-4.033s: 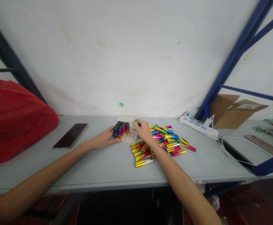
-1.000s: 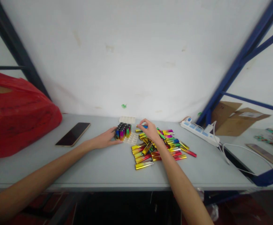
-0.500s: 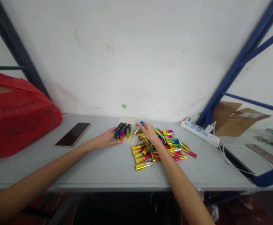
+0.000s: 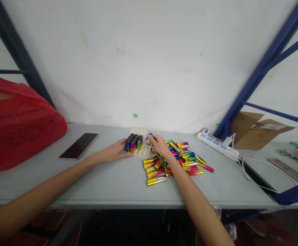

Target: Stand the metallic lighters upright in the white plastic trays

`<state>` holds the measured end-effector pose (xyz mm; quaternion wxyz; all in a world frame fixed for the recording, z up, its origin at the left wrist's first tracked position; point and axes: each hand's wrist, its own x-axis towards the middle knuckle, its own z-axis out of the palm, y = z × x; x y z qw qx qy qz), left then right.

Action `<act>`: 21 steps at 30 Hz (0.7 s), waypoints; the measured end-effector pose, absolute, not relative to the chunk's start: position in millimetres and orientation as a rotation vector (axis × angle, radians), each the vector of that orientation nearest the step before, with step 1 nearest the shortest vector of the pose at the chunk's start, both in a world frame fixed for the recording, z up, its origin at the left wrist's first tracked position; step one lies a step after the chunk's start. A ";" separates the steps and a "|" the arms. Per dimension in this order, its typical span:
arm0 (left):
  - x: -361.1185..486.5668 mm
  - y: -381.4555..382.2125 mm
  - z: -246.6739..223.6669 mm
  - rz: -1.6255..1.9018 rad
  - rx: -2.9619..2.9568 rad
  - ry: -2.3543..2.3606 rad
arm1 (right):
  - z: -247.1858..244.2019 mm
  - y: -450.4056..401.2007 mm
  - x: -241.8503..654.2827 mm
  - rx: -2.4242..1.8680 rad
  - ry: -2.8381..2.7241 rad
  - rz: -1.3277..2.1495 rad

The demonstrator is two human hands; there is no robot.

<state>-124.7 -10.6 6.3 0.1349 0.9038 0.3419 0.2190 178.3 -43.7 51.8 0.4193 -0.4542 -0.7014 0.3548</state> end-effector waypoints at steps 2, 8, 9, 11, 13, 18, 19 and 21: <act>-124.8 -10.6 6.2 0.632 2.611 1.002 | 50.9 -44.0 177.0 -1.172 -1.801 0.769; -125.7 -12.1 9.3 0.594 2.612 1.011 | 55.6 -47.1 175.2 -1.360 -1.662 0.450; -125.7 -12.5 9.8 0.593 2.612 1.011 | 56.4 -47.6 174.9 -1.381 -1.633 0.436; -125.6 -13.1 10.5 0.597 2.610 1.011 | 57.4 -48.1 174.1 -1.397 -1.611 0.430; -125.4 -13.4 10.4 0.612 2.611 1.005 | 57.6 -48.1 173.2 -1.386 -1.619 0.443; -125.5 -11.4 6.8 0.624 2.634 0.982 | 56.5 -47.5 172.1 -1.323 -1.639 0.460; -125.7 -10.5 5.8 0.616 2.635 0.985 | 56.2 -47.9 172.0 -1.299 -1.656 0.468; -126.4 -8.7 4.0 0.597 2.635 0.993 | 55.9 -49.7 171.4 -1.246 -1.702 0.518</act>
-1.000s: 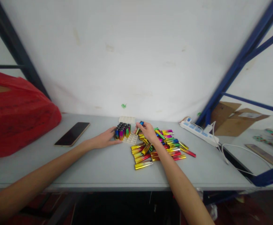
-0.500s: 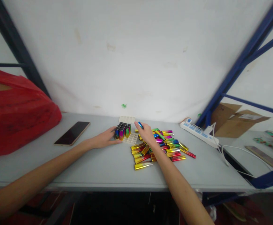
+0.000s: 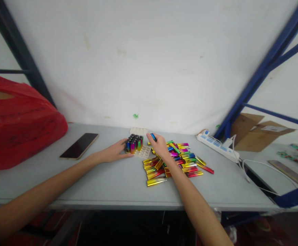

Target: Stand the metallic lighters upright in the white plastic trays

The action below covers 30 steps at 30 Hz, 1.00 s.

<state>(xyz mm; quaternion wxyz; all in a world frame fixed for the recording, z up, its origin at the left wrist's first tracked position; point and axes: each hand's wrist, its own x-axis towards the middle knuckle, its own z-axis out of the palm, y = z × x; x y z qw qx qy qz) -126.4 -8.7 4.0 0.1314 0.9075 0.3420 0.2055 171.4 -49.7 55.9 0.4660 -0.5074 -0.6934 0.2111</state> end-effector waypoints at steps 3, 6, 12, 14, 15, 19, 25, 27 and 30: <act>-127.4 -7.2 2.9 0.599 2.634 0.980 | 56.6 -54.0 170.5 -1.180 -1.797 0.642; -127.8 -7.9 4.3 0.614 2.637 0.952 | 59.4 -57.7 170.0 -1.122 -1.980 0.542; -127.6 -8.9 6.1 0.613 2.648 0.938 | 63.0 -61.1 168.7 -1.194 -2.244 0.266; -127.7 -8.2 4.7 0.623 2.647 0.946 | 62.4 -61.9 166.8 -1.242 -2.251 0.297; -127.8 -7.9 3.9 0.625 2.646 0.953 | 62.1 -62.4 165.6 -1.256 -2.251 0.315; -128.0 -7.7 1.9 0.613 2.649 0.978 | 62.9 -64.4 160.4 -1.297 -2.301 0.354; -128.8 -6.7 1.9 0.608 2.651 0.966 | 71.3 -68.7 154.9 -1.513 -2.462 0.051; -128.8 -6.3 2.2 0.609 2.656 0.969 | 73.9 -70.7 152.2 -1.558 -2.483 0.022; -128.5 -6.9 2.8 0.627 2.665 0.963 | 76.3 -73.8 147.8 -1.606 -2.489 -0.002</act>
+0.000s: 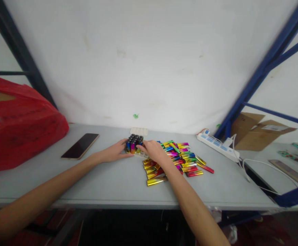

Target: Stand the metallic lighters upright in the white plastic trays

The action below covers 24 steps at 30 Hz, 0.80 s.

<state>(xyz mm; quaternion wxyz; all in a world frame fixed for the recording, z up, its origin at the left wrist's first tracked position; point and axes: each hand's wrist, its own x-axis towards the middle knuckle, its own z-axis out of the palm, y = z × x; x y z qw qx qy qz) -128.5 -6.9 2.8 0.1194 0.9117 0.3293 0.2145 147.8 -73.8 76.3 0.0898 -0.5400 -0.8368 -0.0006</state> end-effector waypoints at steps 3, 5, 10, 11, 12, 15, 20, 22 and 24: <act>-128.1 -8.0 3.0 0.653 2.660 0.961 | 77.7 -75.9 145.7 -1.618 -2.489 -0.013; -128.4 -8.1 2.4 0.649 2.653 0.962 | 77.9 -76.8 146.1 -1.607 -2.493 0.002; -130.5 -6.9 0.6 0.638 2.650 0.957 | 76.0 -77.5 149.8 -1.558 -2.496 0.076; -130.7 -6.7 0.8 0.632 2.649 0.963 | 75.6 -77.0 151.3 -1.542 -2.489 0.095; -130.7 -6.6 1.2 0.622 2.648 0.969 | 75.5 -76.2 153.4 -1.531 -2.473 0.111; -130.0 -6.8 3.1 0.591 2.638 0.987 | 77.3 -70.9 166.6 -1.536 -2.371 0.106; -129.0 -7.1 4.5 0.591 2.621 1.006 | 83.5 -55.3 216.9 -1.825 -2.037 -0.098; -129.0 -7.2 4.5 0.589 2.613 1.021 | 83.2 -49.8 242.2 -1.992 -1.890 -0.151; -129.2 -7.3 4.5 0.596 2.607 1.029 | 79.9 -46.1 265.3 -2.117 -1.801 -0.158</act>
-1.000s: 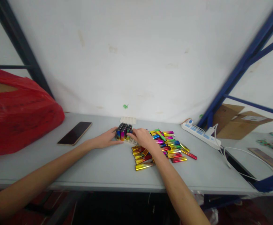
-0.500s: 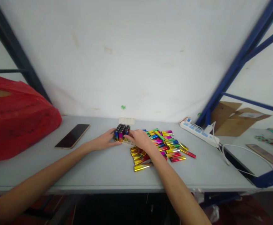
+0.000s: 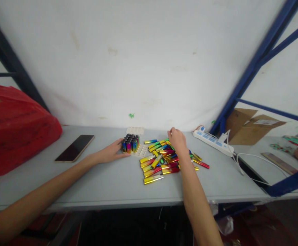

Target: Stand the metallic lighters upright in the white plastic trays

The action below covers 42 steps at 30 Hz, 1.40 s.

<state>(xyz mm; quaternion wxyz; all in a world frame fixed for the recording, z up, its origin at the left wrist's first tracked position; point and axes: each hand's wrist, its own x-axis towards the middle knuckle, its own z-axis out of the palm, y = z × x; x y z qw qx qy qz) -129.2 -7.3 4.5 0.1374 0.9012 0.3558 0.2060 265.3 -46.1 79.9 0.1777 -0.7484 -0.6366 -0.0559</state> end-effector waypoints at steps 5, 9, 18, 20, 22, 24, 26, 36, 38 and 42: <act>-129.3 -7.4 4.7 0.602 2.604 1.031 | 66.5 -40.2 293.2 -2.298 -1.795 -0.017; -128.8 -7.4 4.9 0.585 2.597 1.050 | 62.8 -36.3 288.5 -2.235 -1.909 0.079; -128.6 -8.4 6.4 0.576 2.595 1.046 | 66.4 -33.8 284.2 -2.191 -1.944 0.096; -128.2 -8.4 6.5 0.564 2.597 1.051 | 70.1 -32.1 281.9 -2.093 -1.908 0.041; -128.0 -8.5 6.3 0.566 2.604 1.045 | 74.3 -30.8 278.6 -1.993 -1.878 0.005; -127.9 -8.4 6.0 0.584 2.609 1.037 | 77.6 -30.3 275.1 -1.899 -1.842 -0.016; -127.8 -8.4 5.7 0.599 2.610 1.036 | 79.0 -30.3 271.4 -1.801 -1.768 -0.003; -126.7 -9.4 8.6 0.559 2.618 1.027 | 66.9 -34.7 223.5 -1.096 -1.223 0.940; -127.2 -8.7 7.6 0.559 2.613 1.021 | 66.4 -37.8 213.9 -1.012 -1.193 1.061; -127.9 -7.5 5.5 0.592 2.611 1.020 | 66.2 -44.0 202.1 -0.984 -1.182 1.191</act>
